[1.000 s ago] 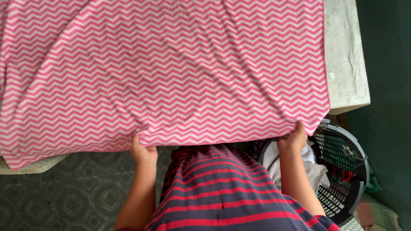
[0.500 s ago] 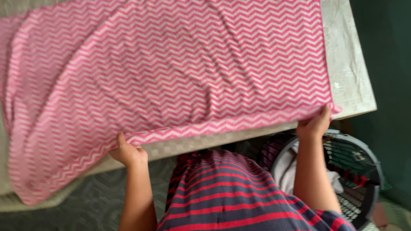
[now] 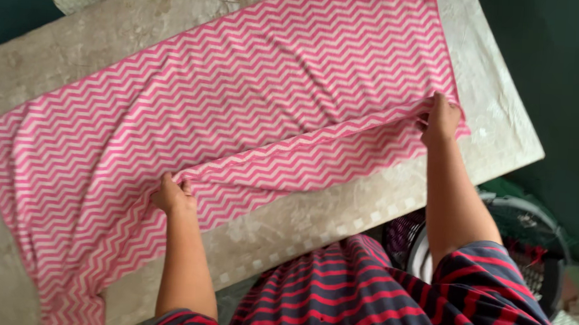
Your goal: The person folds a pink and white chevron-patterned towel on a table, then folds a gray towel, and finally folds a purple towel. Each towel is smoothed, folded into a compact rectangle, and placed on the table.
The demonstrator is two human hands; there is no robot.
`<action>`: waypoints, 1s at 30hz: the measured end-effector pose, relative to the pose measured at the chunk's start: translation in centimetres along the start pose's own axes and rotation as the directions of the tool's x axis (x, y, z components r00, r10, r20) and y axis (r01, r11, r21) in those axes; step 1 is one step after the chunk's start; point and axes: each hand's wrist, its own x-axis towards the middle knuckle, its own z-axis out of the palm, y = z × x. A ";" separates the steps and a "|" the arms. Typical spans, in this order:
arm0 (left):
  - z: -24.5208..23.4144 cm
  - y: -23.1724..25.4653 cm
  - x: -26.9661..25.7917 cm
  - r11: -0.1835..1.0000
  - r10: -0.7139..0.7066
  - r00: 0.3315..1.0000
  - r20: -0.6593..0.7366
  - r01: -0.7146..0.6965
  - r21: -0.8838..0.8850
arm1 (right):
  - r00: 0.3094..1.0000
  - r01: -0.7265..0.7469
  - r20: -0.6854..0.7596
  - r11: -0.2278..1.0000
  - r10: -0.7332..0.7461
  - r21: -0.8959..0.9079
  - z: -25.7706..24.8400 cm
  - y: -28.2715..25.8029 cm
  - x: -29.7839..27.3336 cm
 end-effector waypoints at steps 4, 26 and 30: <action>0.1 -1.4 -2.4 1.000 -0.002 0.976 0.220 -0.001 0.015 | 0.992 -0.022 0.123 0.991 0.005 0.135 0.9 2.0 5.1; -22.5 -1.4 -3.6 0.431 0.600 0.769 0.221 -0.543 0.721 | -0.084 0.851 0.994 0.515 -0.068 0.107 22.5 15.8 -34.6; -29.6 2.9 -1.1 0.294 0.686 0.692 0.224 -0.546 0.785 | -0.189 0.871 0.976 0.441 -0.109 0.218 28.6 22.0 -41.3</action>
